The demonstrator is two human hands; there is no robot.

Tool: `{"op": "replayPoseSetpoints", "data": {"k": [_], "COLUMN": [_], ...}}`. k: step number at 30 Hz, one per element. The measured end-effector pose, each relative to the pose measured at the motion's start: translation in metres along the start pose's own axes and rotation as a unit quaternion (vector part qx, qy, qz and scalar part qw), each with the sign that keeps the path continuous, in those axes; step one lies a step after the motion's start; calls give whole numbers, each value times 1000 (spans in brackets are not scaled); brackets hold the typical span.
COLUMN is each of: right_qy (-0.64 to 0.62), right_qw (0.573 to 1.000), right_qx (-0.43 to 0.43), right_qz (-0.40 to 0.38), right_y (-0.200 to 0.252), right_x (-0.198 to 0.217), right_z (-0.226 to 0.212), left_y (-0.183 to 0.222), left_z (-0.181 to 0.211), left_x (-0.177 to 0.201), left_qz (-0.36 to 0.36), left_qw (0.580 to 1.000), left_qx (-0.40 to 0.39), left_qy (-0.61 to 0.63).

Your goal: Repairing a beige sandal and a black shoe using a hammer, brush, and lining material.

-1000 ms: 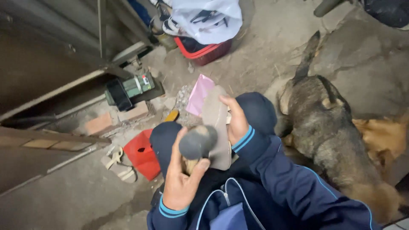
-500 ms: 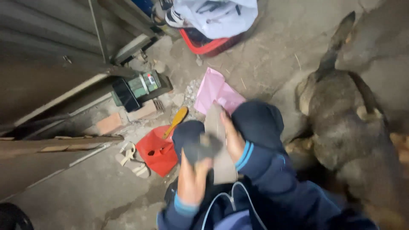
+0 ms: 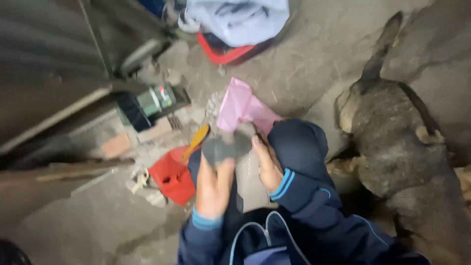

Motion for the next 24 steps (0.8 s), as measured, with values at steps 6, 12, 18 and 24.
{"op": "replayPoseSetpoints", "data": {"k": [6, 12, 18, 24], "right_qy": [-96, -431, -383, -207], "right_qw": [995, 893, 923, 974], "right_qx": [39, 124, 6, 64], "right_qz": [0, -20, 28, 69], "right_y": [-12, -20, -8, -6], "right_x": [21, 41, 26, 25], "right_z": [-103, -126, -123, -116], "left_y": [23, 4, 13, -10], "left_z": [-20, 34, 28, 28], "left_x": [10, 2, -21, -30], "left_qz": [2, -29, 47, 107], "left_qw": [1000, 998, 995, 991], "left_qx": [8, -42, -35, -59], "left_qy": [15, 38, 84, 51]}}
Point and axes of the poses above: each hand's wrist, its own y-axis away from the middle knuckle, its own x-axis out of the back of the hand, z = x × y, the point moved 2 cm from there along -y, towards the middle knuckle, and after that the axes turned 15 degrees about y, right-handed, at the moved point
